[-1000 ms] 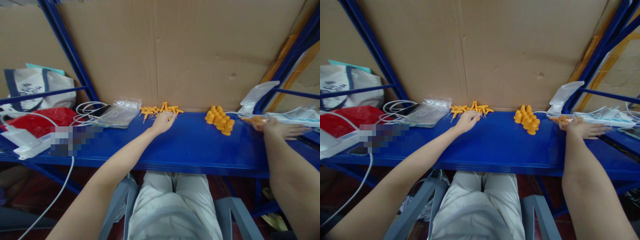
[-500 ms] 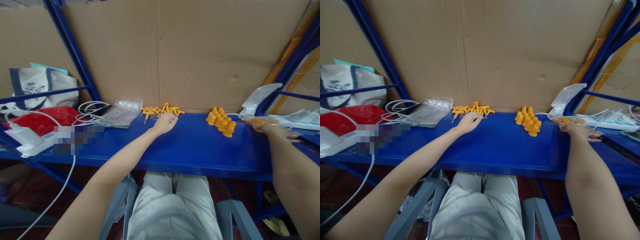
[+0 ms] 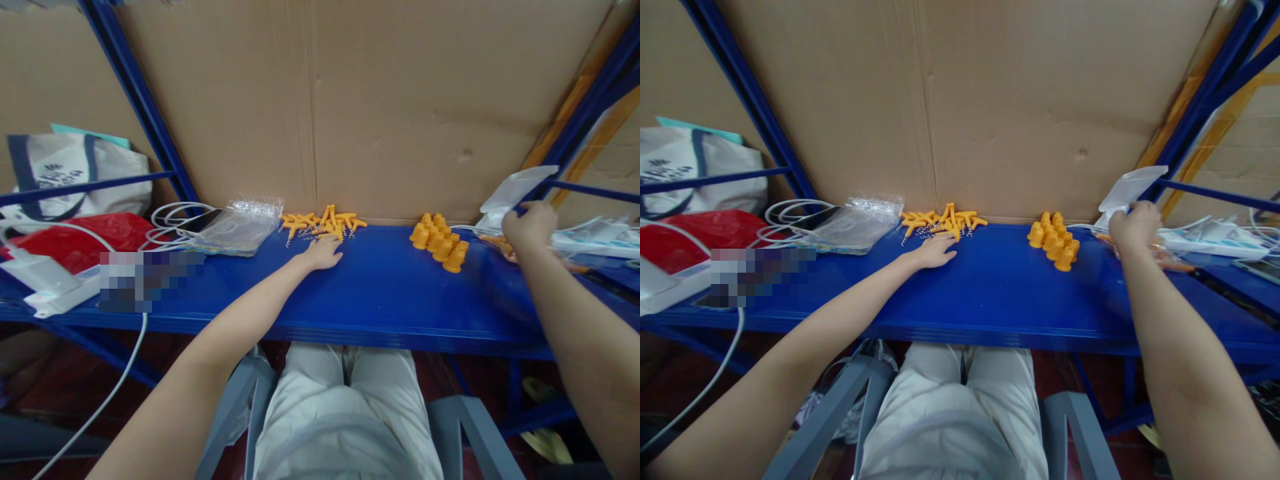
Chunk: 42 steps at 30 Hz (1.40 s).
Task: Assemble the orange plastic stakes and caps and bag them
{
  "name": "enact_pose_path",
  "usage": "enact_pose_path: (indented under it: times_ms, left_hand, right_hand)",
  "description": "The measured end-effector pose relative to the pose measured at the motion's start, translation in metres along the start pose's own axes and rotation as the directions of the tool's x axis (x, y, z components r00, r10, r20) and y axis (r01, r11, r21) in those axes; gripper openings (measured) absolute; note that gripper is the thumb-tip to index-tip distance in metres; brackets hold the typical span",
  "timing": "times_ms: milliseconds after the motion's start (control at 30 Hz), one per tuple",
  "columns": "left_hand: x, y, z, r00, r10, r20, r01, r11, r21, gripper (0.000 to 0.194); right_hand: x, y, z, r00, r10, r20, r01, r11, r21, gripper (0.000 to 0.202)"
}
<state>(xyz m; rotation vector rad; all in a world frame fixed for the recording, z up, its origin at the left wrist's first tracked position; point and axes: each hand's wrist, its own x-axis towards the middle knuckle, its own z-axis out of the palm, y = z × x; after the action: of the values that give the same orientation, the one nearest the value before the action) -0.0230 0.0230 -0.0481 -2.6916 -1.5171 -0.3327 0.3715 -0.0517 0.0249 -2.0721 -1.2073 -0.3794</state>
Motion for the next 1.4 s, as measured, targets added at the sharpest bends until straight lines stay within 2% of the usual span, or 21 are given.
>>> enact_pose_path:
  times_ms: [67, 133, 267, 333, 433, 600, 733, 900, 1067, 1167, 1300, 1400]
  left_hand:
    - [0.001, -0.001, 0.001, 0.999, -0.015, 0.033, 0.015, 1.0, -0.02, 0.048]
    - [0.002, -0.001, 0.001, 0.999, -0.028, 0.044, 0.03, 0.999, -0.037, 0.049]
    - [0.002, -0.004, 0.002, 0.997, -0.065, 0.029, 0.066, 0.997, -0.032, 0.053]
    - [0.002, -0.007, 0.002, 0.995, -0.102, 0.006, 0.102, 0.994, -0.031, 0.053]
    - [0.002, -0.01, 0.0, 0.986, -0.164, -0.013, 0.164, 0.986, -0.034, 0.052]
    - [0.002, -0.011, -0.006, 0.973, -0.229, 0.011, 0.228, 0.973, 0.029, 0.05]
    - [0.001, -0.009, -0.01, 0.977, -0.207, -0.044, 0.209, 0.976, 0.056, 0.046]
    - [-0.001, -0.004, -0.014, 0.972, -0.229, -0.054, 0.23, 0.973, 0.014, 0.043]
    - [0.0, 0.0, -0.015, 0.973, -0.224, -0.053, 0.222, 0.974, -0.042, 0.05]
    - [0.001, 0.0, -0.012, 0.981, -0.185, -0.064, 0.181, 0.981, -0.066, 0.046]
    - [0.005, -0.004, -0.008, 0.982, -0.154, -0.109, 0.143, 0.984, -0.106, 0.037]
    - [0.006, -0.009, -0.008, 0.977, -0.15, -0.149, 0.137, 0.986, -0.09, 0.037]
  right_hand:
    - [0.001, -0.021, -0.008, 0.996, 0.07, 0.052, -0.073, 0.995, 0.061, 0.052]
    - [-0.002, -0.043, -0.016, 0.991, 0.054, 0.123, -0.062, 0.996, 0.059, 0.047]
    - [-0.02, -0.074, -0.023, 0.935, -0.1, 0.34, 0.12, 0.992, -0.037, 0.032]
    - [-0.032, -0.08, -0.021, 0.937, -0.149, 0.314, 0.188, 0.977, -0.096, 0.03]
    - [-0.045, -0.078, -0.015, 0.952, -0.156, 0.261, 0.196, 0.972, -0.132, 0.034]
    - [-0.047, -0.06, -0.008, 0.927, -0.21, 0.31, 0.277, 0.942, -0.189, 0.037]
    - [-0.042, -0.051, -0.005, 0.917, -0.197, 0.347, 0.286, 0.931, -0.227, 0.036]
    - [-0.042, -0.052, -0.003, 0.854, -0.166, 0.492, 0.354, 0.88, -0.318, 0.041]
    - [-0.044, -0.056, -0.004, 0.824, -0.102, 0.558, 0.35, 0.866, -0.358, 0.043]
    - [-0.045, -0.058, -0.005, 0.791, -0.094, 0.605, 0.357, 0.873, -0.332, 0.044]
    - [-0.044, -0.057, -0.003, 0.786, -0.134, 0.604, 0.387, 0.868, -0.31, 0.041]
    - [-0.04, -0.053, 0.005, 0.784, -0.179, 0.595, 0.417, 0.861, -0.291, 0.042]
